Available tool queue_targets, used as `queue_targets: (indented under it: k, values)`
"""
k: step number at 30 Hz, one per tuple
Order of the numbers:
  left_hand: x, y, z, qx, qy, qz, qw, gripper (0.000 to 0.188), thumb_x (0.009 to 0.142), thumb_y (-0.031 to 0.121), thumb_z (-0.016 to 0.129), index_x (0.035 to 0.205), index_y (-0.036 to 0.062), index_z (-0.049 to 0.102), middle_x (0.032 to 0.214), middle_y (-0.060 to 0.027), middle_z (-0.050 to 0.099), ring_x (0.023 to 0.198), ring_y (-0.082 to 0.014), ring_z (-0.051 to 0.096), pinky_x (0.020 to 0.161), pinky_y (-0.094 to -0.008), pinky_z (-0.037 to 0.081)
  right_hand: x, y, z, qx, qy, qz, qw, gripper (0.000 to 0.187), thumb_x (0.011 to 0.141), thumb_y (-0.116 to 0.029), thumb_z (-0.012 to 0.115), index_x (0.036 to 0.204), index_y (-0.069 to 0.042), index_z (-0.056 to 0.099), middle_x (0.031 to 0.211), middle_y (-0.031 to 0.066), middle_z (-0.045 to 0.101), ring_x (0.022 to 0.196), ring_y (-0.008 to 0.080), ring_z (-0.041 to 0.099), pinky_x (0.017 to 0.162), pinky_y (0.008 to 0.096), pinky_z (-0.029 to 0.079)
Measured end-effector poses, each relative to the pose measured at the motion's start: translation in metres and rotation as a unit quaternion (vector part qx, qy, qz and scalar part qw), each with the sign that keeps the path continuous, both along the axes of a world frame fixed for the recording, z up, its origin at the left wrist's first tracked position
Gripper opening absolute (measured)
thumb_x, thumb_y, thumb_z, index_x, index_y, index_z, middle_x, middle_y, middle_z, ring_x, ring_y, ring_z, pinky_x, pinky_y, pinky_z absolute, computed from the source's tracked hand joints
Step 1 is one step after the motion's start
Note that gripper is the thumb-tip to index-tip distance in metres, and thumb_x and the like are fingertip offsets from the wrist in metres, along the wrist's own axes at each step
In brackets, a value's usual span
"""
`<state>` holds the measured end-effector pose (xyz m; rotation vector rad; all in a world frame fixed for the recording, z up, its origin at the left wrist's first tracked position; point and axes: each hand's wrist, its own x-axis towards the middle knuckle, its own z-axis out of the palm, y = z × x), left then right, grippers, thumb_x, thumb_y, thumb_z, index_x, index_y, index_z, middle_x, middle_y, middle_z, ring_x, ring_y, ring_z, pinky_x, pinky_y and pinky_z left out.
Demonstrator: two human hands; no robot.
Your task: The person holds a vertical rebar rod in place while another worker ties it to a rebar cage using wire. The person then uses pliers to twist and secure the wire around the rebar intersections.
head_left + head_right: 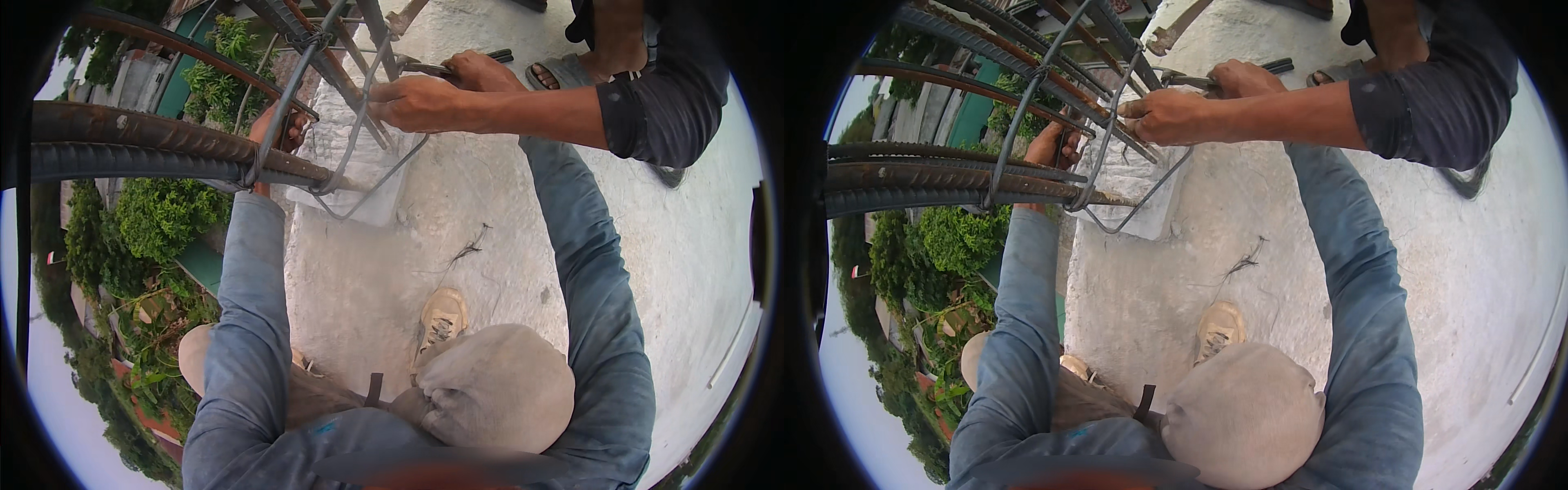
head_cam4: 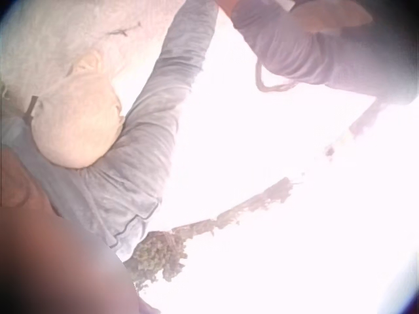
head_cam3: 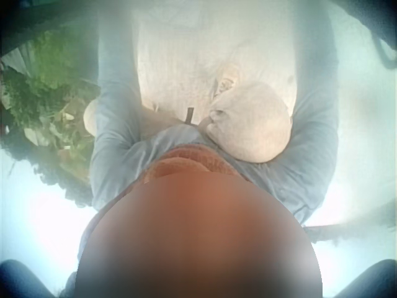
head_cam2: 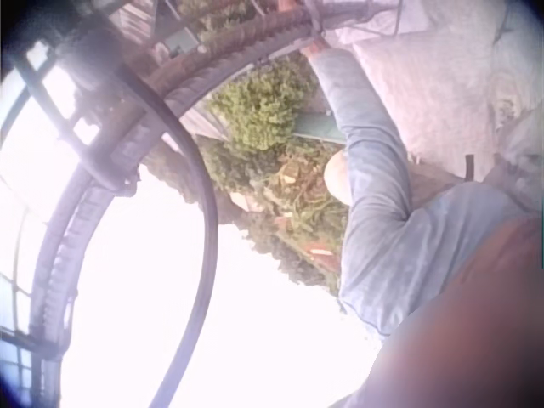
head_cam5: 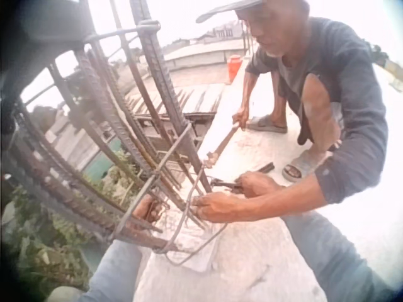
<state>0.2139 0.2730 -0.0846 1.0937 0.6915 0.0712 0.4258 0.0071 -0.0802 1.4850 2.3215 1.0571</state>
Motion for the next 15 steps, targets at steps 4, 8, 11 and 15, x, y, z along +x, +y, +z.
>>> queue_targets:
  k: [4, 8, 11, 15]
  values:
    - [0.004, -0.001, 0.003, 0.029, 0.019, -0.005, 0.999, 0.025, 0.107, 0.031, 0.058, 0.122, 0.0112, 0.062, 0.078, -0.0033, 0.062, 0.059, -0.0080, 0.054, 0.050, -0.0222, 0.047, 0.035, -0.031, -0.020, -0.073, 0.412, -0.199, 0.886, 0.018, 0.088, -0.020, 0.064, 0.097, -0.006, 0.072, 0.078, 0.0114, 0.070, 0.072, 0.0270, 0.069, 0.062, 0.0433, 0.053]
    - [0.009, -0.007, 0.007, 0.076, 0.102, 0.001, 0.992, 0.025, 0.107, 0.034, 0.057, 0.124, 0.0165, 0.062, 0.080, 0.0036, 0.060, 0.062, -0.0044, 0.053, 0.056, -0.0221, 0.048, 0.049, -0.061, -0.022, -0.133, 0.736, -0.397, 0.532, 0.026, 0.095, -0.028, 0.058, 0.102, -0.009, 0.076, 0.085, 0.0131, 0.073, 0.079, 0.0258, 0.069, 0.067, 0.0431, 0.052]
    - [0.012, -0.007, 0.005, 0.061, 0.113, 0.029, 0.991, 0.027, 0.107, 0.035, 0.058, 0.121, 0.0130, 0.065, 0.080, 0.0026, 0.061, 0.063, -0.0073, 0.055, 0.057, -0.0246, 0.049, 0.027, -0.064, -0.018, -0.042, 0.669, -0.400, 0.625, 0.028, 0.098, -0.028, 0.056, 0.105, -0.009, 0.075, 0.097, 0.0144, 0.074, 0.091, 0.0244, 0.070, 0.077, 0.0414, 0.053]
    - [0.008, -0.001, 0.003, 0.032, 0.045, 0.015, 0.998, 0.031, 0.106, 0.035, 0.060, 0.123, 0.0102, 0.066, 0.079, 0.0029, 0.062, 0.064, -0.0092, 0.057, 0.057, -0.0259, 0.048, 0.004, -0.033, -0.016, -0.014, 0.402, -0.245, 0.882, 0.024, 0.096, -0.024, 0.058, 0.104, -0.008, 0.074, 0.098, 0.0138, 0.073, 0.090, 0.0249, 0.070, 0.076, 0.0413, 0.053]
